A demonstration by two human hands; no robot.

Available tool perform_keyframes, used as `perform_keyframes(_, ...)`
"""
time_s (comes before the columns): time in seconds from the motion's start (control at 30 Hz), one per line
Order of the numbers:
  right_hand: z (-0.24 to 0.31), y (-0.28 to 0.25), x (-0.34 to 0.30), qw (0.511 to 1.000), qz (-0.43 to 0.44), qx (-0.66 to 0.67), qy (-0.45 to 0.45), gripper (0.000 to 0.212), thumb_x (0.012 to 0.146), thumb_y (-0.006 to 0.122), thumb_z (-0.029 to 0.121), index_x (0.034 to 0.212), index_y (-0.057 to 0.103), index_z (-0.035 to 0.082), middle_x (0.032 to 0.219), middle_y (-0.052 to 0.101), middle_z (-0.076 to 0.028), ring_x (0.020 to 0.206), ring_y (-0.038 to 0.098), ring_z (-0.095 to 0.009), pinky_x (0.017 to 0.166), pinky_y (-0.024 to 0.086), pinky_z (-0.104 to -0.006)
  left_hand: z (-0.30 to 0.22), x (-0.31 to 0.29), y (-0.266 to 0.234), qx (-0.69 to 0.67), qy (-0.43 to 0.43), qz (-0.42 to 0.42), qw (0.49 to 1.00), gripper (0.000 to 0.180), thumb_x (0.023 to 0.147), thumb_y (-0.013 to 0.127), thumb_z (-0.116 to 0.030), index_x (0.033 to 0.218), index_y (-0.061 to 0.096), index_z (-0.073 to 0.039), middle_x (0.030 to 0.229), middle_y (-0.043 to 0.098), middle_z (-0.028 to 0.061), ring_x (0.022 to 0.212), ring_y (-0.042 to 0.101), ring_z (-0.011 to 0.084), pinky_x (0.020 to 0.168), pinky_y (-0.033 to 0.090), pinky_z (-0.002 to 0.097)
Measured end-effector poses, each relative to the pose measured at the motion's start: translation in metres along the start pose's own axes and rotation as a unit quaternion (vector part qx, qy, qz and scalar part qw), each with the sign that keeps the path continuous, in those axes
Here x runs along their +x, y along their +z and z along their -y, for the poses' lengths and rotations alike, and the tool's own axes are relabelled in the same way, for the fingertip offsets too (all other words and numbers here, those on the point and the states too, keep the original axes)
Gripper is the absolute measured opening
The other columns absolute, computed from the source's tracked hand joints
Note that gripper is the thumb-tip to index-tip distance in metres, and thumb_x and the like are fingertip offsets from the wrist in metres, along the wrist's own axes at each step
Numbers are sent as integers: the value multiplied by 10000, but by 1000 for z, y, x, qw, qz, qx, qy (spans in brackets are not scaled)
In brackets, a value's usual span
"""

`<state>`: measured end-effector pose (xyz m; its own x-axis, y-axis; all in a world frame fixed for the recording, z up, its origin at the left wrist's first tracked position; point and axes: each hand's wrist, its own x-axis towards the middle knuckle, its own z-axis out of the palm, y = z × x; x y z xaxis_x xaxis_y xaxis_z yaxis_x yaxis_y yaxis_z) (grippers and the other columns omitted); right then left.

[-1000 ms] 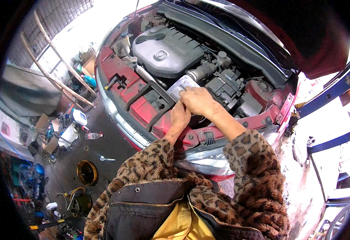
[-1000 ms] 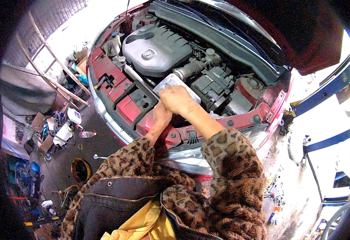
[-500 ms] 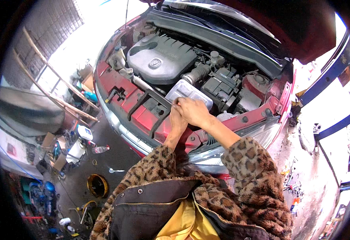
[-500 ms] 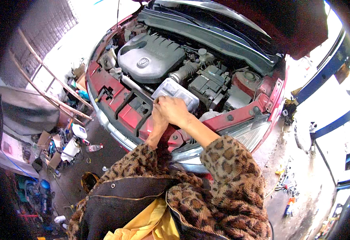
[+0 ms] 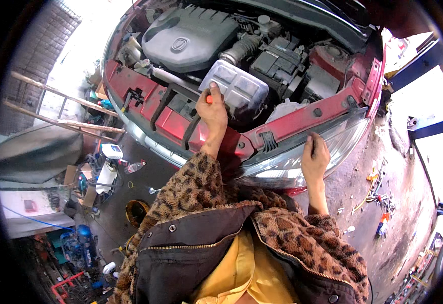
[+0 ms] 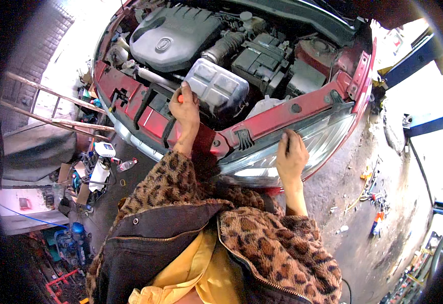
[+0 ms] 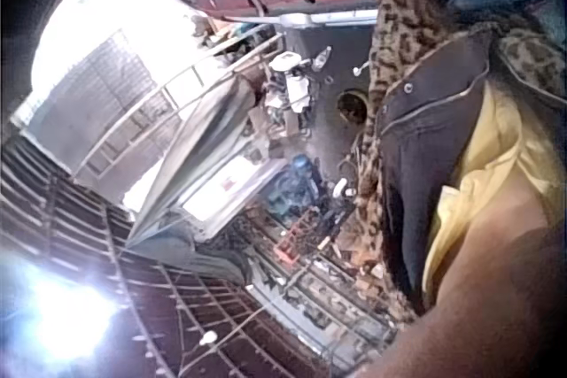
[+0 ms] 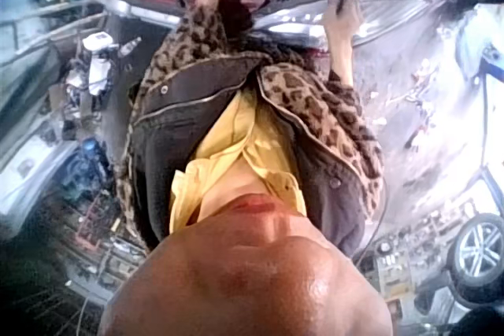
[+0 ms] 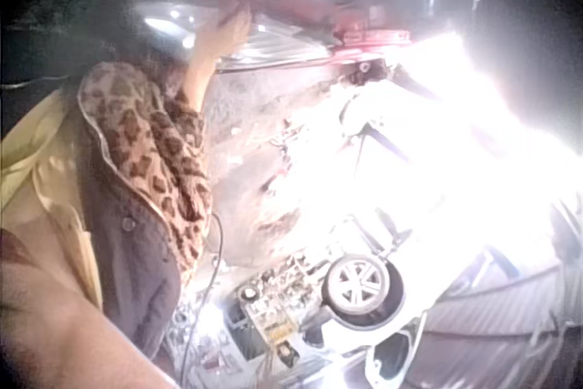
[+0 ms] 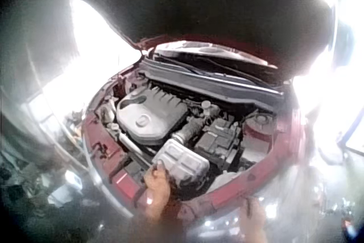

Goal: The person removes the air filter housing cover, takes out the old air filter, and installs a new one. They then reassemble the housing, securing it with screws using a screwdriver.

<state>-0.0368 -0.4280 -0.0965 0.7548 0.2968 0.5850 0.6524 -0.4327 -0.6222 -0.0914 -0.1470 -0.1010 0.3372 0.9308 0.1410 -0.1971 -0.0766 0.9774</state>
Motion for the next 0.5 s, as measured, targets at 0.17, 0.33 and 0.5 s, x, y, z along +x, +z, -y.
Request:
perform_keyframes(0.17,-12,-1,-11,998,7,-57,-37,130,869,594,-7,987,644,-31,858,642,-181,726,626,-332,651,497,-381,-11,3,6,-54,5,55,997,383,966,589,-263,652,509,-60,572,449,-26,493,390,67,450,292,237)
perform_keyframes(0.33,-13,-1,-12,999,12,-31,-31,139,860,597,-5,992,639,-26,853,638,-174,722,616,-342,639,489,-392,-10,20,-2,-76,-45,158,983,362,945,586,-224,641,487,-53,547,431,-8,454,367,78,437,283,260)
perform_keyframes(0.5,-15,-2,-11,999,16,-43,-30,145,858,599,-2,996,638,-26,852,634,-174,718,611,-345,639,489,-394,-9,30,1,-38,-99,301,948,339,913,599,-212,635,496,-47,541,425,5,446,363,102,439,273,277)
